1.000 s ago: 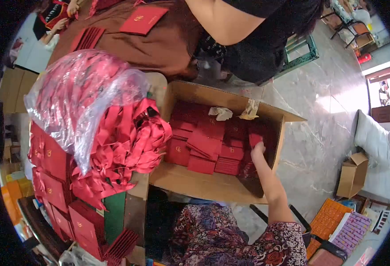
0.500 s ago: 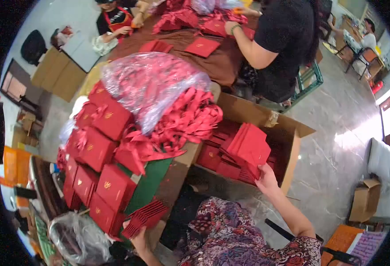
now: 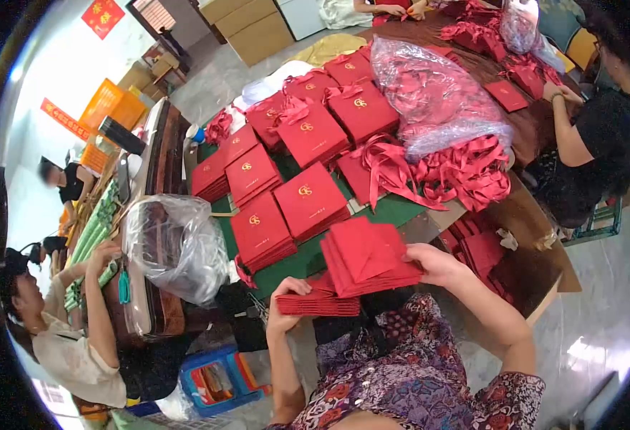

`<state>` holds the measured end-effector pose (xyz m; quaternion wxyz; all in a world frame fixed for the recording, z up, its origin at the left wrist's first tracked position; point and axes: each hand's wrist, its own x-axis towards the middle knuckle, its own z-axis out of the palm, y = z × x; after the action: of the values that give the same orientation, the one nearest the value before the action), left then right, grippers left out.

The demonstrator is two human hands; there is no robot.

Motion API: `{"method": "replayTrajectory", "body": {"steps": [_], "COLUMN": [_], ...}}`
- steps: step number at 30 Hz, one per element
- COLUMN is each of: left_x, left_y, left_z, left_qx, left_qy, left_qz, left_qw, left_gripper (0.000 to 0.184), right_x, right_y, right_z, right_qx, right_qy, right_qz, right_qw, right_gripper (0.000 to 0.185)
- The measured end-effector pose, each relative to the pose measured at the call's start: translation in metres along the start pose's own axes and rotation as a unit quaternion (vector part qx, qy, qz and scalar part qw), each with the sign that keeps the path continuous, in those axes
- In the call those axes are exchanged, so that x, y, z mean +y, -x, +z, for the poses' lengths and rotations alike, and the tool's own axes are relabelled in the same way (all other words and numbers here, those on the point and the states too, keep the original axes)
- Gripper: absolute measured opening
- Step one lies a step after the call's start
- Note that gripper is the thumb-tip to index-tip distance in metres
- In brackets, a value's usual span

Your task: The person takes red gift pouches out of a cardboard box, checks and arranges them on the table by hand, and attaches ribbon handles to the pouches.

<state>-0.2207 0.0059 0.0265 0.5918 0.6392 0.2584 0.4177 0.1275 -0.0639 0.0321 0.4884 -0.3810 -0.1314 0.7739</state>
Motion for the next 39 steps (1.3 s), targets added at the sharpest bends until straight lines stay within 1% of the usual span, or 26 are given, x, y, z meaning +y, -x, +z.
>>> {"method": "replayTrajectory", "body": {"steps": [2,3,4,6,7,8,9,10,11,12,14,16,18,20,21,23,24,26,27,32,33,34,35,36,38,39], "left_x": [0.004,0.003,0.002,0.0,-0.001,-0.001,0.0,0.005,0.007,0.004,-0.004,0.0,-0.002,-0.008,-0.007,-0.006,-0.006,-0.007,-0.008,-0.041,-0.037,-0.028,-0.021,-0.017,-0.015,-0.016], "left_y": [-0.002,-0.002,-0.001,0.0,0.001,-0.001,-0.003,-0.005,-0.007,-0.009,-0.011,-0.018,-0.021,-0.023,-0.025,-0.032,-0.035,-0.037,-0.037,-0.018,-0.021,-0.027,-0.03,-0.03,-0.031,-0.03], "left_z": [0.002,0.001,-0.001,-0.003,-0.006,-0.007,-0.007,-0.005,-0.004,-0.004,-0.005,-0.004,-0.006,-0.009,-0.01,-0.009,-0.009,-0.011,-0.012,-0.026,-0.021,-0.013,-0.008,-0.006,-0.003,-0.004], "left_qx": [-0.027,-0.027,-0.041,-0.054,-0.066,-0.078,-0.08,-0.091,-0.103,-0.105,-0.127,-0.14,-0.152,-0.162,-0.161,-0.186,-0.186,-0.18,-0.178,-0.093,-0.089,-0.067,-0.046,-0.044,-0.049,-0.049], "left_qy": [-0.024,-0.025,-0.027,-0.027,-0.021,-0.017,-0.015,-0.02,-0.026,-0.024,0.005,0.008,0.011,0.019,0.019,0.077,0.079,0.082,0.082,0.081,0.081,0.07,0.059,0.06,0.054,0.056], "left_qz": [-0.014,-0.018,-0.025,-0.034,-0.047,-0.058,-0.061,-0.071,-0.08,-0.082,-0.098,-0.098,-0.094,-0.093,-0.095,-0.069,-0.07,-0.095,-0.095,-0.184,-0.183,-0.157,-0.131,-0.132,-0.115,-0.115], "left_qw": [0.999,0.999,0.998,0.998,0.997,0.995,0.995,0.993,0.991,0.991,0.987,0.985,0.984,0.982,0.982,0.977,0.977,0.976,0.976,0.975,0.976,0.983,0.988,0.988,0.991,0.991], "left_gripper": [0.031,0.031,0.029,0.028,0.028,0.028,0.028,0.028,0.028,0.028,0.029,0.029,0.029,0.03,0.03,0.029,0.029,0.026,0.026,0.052,0.052,0.068,0.084,0.084,0.105,0.105], "right_x": [0.009,0.01,-0.001,-0.031,-0.038,-0.05,-0.077,-0.098,-0.104,-0.12,-0.133,-0.138,-0.123,-0.106,-0.103,-0.098,-0.094,-0.082,-0.079,-0.054,-0.051,-0.048,-0.047,-0.041,-0.027,-0.024], "right_y": [-0.026,-0.032,-0.027,-0.015,-0.02,-0.02,-0.01,-0.013,-0.029,-0.035,-0.06,-0.089,-0.116,-0.153,-0.161,-0.176,-0.182,-0.192,-0.198,-0.201,-0.201,-0.2,-0.197,-0.199,-0.206,-0.206], "right_z": [-0.017,-0.02,-0.003,0.026,0.02,0.016,0.036,0.037,0.023,0.03,0.028,0.039,0.042,0.043,0.051,0.07,0.077,0.091,0.096,0.115,0.116,0.119,0.119,0.115,0.104,0.102], "right_qx": [-0.026,0.026,0.026,0.066,-0.031,0.0,0.005,-0.043,-0.104,-0.118,-0.135,-0.212,-0.178,-0.297,-0.298,-0.412,-0.412,-0.532,-0.542,-0.556,-0.554,-0.551,-0.551,-0.553,-0.532,-0.531], "right_qy": [0.051,0.065,0.062,0.142,0.127,0.175,0.295,0.434,0.446,0.463,0.585,0.599,0.587,0.508,0.507,0.527,0.526,0.458,0.46,0.534,0.559,0.581,0.573,0.572,0.553,0.554], "right_qz": [0.085,0.099,0.102,0.079,0.025,0.015,-0.001,-0.037,-0.096,-0.054,-0.062,-0.038,-0.034,0.039,0.04,0.087,0.089,0.09,0.113,0.028,-0.004,-0.036,-0.034,-0.032,-0.05,-0.049], "right_qw": [0.995,0.993,0.993,0.985,0.991,0.984,0.956,0.899,0.884,0.877,0.797,0.771,0.789,0.807,0.808,0.738,0.739,0.706,0.694,0.637,0.617,0.597,0.606,0.605,0.639,0.639], "right_gripper": [0.034,0.036,0.036,0.037,0.043,0.052,0.057,0.057,0.055,0.057,0.057,0.056,0.052,0.04,0.04,0.024,0.024,0.015,0.016,0.021,0.022,0.023,0.025,0.025,0.019,0.019]}}
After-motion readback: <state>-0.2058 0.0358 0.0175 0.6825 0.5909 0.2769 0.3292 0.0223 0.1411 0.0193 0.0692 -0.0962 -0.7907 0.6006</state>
